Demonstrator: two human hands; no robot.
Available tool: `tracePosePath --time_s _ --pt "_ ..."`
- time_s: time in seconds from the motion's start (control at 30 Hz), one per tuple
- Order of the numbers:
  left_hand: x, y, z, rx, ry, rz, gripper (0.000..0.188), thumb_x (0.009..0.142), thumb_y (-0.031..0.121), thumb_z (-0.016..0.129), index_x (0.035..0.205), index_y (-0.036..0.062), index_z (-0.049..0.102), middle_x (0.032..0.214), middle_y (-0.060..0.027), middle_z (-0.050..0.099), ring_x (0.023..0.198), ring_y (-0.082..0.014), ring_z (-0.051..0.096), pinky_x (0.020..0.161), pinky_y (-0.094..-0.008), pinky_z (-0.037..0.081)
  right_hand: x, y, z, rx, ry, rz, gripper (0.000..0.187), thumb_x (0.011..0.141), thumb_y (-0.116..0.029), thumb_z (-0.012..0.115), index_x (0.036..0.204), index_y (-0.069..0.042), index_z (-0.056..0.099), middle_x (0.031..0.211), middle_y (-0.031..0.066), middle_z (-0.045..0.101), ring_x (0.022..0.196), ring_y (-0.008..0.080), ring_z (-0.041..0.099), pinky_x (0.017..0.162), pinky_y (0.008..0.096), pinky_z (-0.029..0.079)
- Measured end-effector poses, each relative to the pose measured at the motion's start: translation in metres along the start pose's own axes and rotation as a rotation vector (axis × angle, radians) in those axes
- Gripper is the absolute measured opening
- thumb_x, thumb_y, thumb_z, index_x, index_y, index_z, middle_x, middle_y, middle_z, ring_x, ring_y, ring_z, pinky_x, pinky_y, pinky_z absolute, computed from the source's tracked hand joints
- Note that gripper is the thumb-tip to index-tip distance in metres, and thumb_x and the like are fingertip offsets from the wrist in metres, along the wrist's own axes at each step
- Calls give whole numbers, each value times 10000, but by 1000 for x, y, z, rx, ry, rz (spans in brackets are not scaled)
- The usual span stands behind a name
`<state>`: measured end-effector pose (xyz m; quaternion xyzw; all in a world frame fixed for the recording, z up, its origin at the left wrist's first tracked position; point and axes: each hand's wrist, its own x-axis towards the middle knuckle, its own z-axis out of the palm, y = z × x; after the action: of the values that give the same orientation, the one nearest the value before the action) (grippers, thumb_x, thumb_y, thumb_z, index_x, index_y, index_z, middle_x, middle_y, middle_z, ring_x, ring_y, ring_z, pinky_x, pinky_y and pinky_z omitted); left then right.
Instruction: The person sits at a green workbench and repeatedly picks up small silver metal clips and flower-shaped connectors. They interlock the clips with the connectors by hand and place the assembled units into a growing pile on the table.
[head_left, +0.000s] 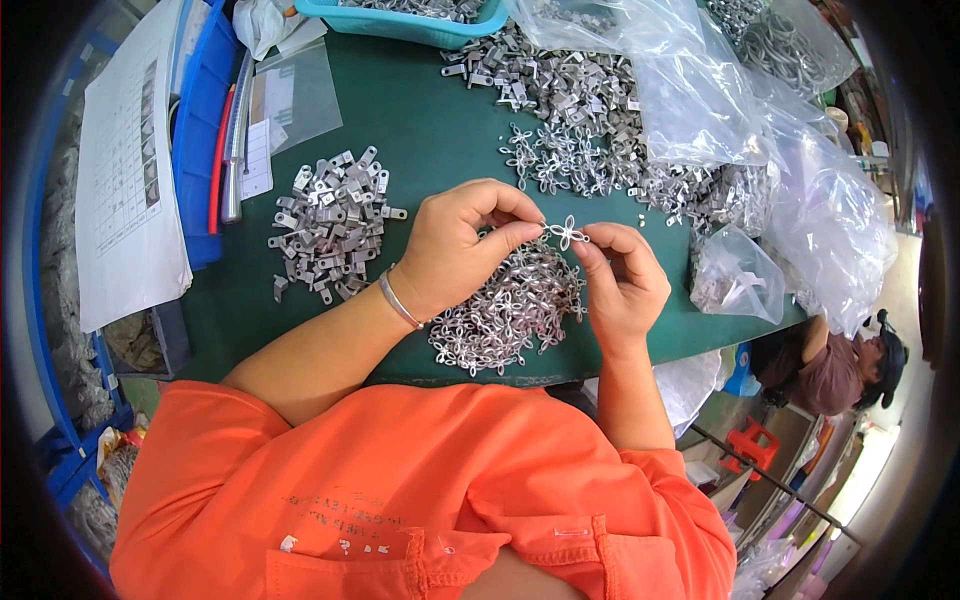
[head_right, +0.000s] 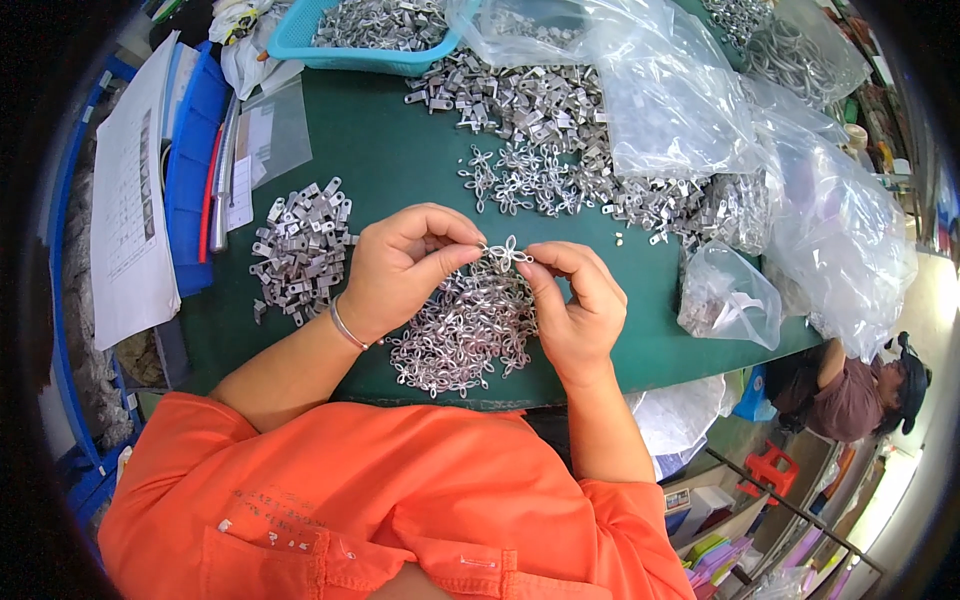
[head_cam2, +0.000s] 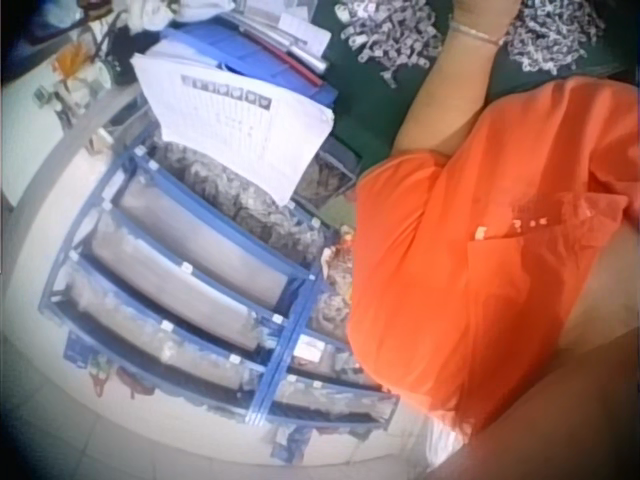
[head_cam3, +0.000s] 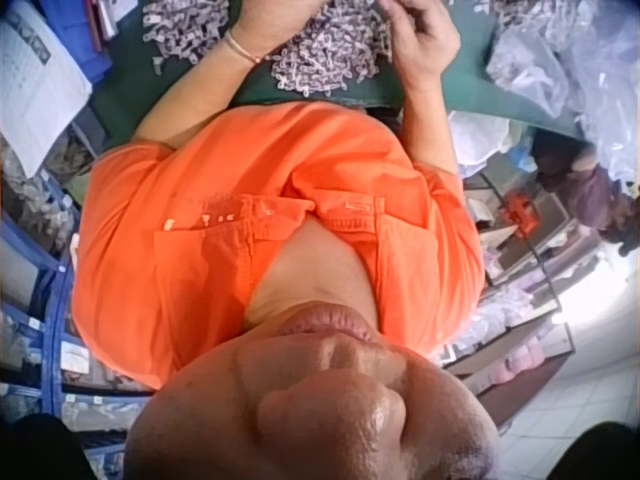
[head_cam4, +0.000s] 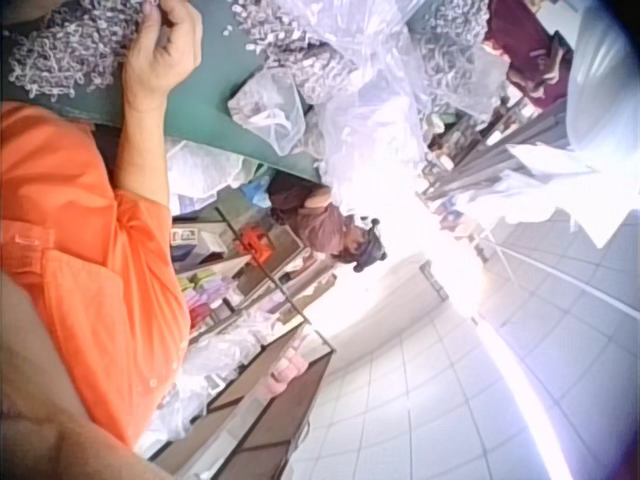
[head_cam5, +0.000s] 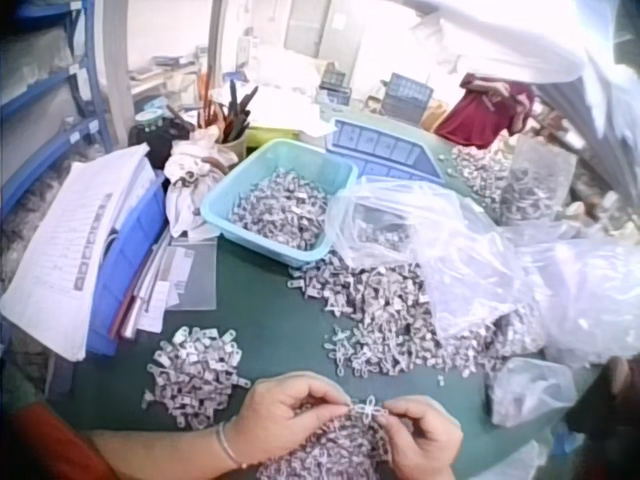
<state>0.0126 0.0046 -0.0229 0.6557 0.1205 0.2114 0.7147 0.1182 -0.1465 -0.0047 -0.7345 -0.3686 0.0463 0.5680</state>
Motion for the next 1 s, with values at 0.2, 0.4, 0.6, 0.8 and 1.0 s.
tracePosePath --time_s 0.2,0.4,0.6,0.8,1.0 --pt "-1 -1 1 -21 -11 -8 116 821 -61 620 935 -39 627 939 -68 630 842 -113 618 758 -230 512 -1 1 -6 -57 -61 -44 78 782 44 664 856 32 643 803 94 652 697 139 600 621 230 478" --pt "-1 1 1 3 -27 -75 136 838 -52 601 970 -40 631 906 -60 644 828 -111 633 751 -222 516 -6 -6 -10 278 -97 324 89 872 -35 601 890 44 636 770 58 637 688 109 586 620 218 476" --pt "-2 2 2 -16 -56 -94 126 848 -45 594 968 -37 630 912 -57 634 832 -110 630 751 -221 512 -8 -8 -14 383 -76 500 99 885 -52 583 886 30 638 739 36 617 653 83 560 601 202 459" --pt "0 4 -1 108 -51 51 89 861 22 605 935 -21 628 901 -52 610 814 -103 592 729 -223 481 -5 -9 -23 332 -285 384 94 861 -17 584 778 16 613 690 16 584 600 64 503 526 210 393" --pt "0 -4 2 321 -177 85 80 806 46 643 878 12 653 859 -84 649 801 -188 625 730 -270 488 24 18 -10 -467 -79 -36 106 767 -9 652 869 -6 626 800 112 588 724 263 591 654 337 480"
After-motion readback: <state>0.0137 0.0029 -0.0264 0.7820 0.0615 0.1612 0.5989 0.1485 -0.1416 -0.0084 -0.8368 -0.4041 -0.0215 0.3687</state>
